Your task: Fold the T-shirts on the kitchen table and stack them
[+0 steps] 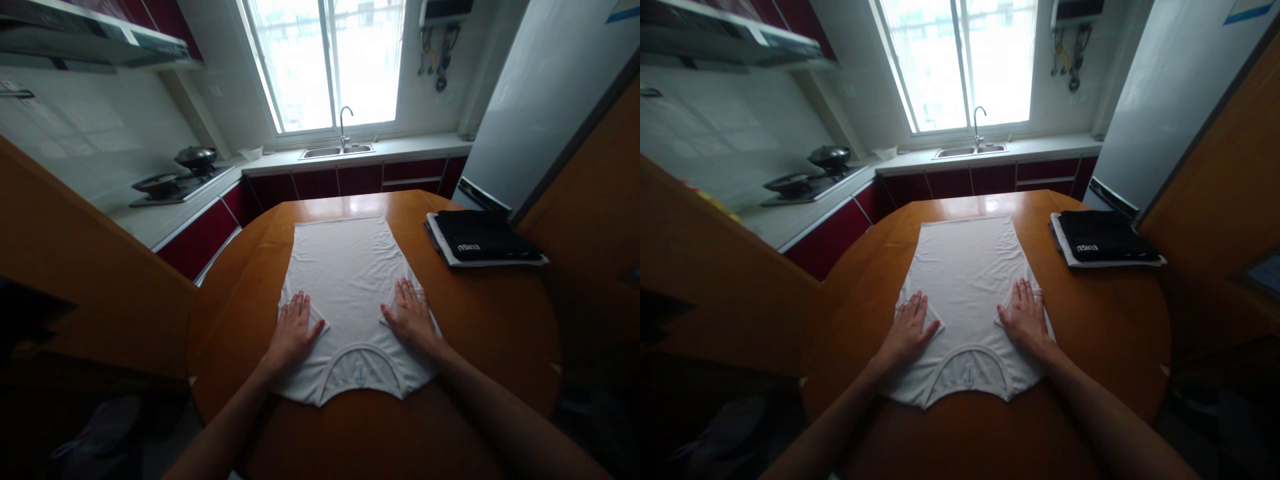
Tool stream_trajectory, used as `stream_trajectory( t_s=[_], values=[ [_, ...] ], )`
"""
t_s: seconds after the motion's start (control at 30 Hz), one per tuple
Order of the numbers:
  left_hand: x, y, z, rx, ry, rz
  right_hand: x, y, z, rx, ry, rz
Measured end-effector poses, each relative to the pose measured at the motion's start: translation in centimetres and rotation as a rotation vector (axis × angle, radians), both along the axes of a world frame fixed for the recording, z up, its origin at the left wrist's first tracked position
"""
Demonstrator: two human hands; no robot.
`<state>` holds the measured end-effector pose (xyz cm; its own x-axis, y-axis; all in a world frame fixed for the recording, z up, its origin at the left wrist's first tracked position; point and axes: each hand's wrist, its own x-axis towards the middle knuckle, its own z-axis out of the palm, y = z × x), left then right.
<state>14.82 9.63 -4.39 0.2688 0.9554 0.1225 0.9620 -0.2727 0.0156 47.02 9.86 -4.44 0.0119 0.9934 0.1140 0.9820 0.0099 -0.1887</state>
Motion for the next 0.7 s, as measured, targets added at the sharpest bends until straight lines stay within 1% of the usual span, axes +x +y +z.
stream_trajectory(
  t_s=[0.3, 0.4, 0.47, 0.53, 0.63, 0.7],
  values=[
    [0.0, 0.1, -0.5, 0.002, 0.000, -0.005, -0.2, -0.3, 0.1, -0.002, -0.044, -0.008],
    [0.1, 0.2, -0.1, -0.022, -0.052, 0.000, -0.3, -0.5, 0.9, 0.055, -0.031, -0.012],
    [-0.2, 0.3, 0.9, -0.026, -0.125, -0.009, -0.1, -0.9, 2.0, 0.142, -0.010, -0.009],
    [-0.9, 0.2, 2.6, -0.007, -0.233, -0.062, 0.5, -1.5, 3.6, 0.232, 0.036, 0.030],
    [-2.8, -0.9, 5.7, -0.012, -0.403, -0.207, 2.5, -2.7, 5.6, 0.316, 0.160, 0.190],
    [-4.3, -2.4, 7.2, -0.073, -0.463, -0.300, 4.2, -3.8, 6.1, 0.333, 0.238, 0.321]
  ],
)
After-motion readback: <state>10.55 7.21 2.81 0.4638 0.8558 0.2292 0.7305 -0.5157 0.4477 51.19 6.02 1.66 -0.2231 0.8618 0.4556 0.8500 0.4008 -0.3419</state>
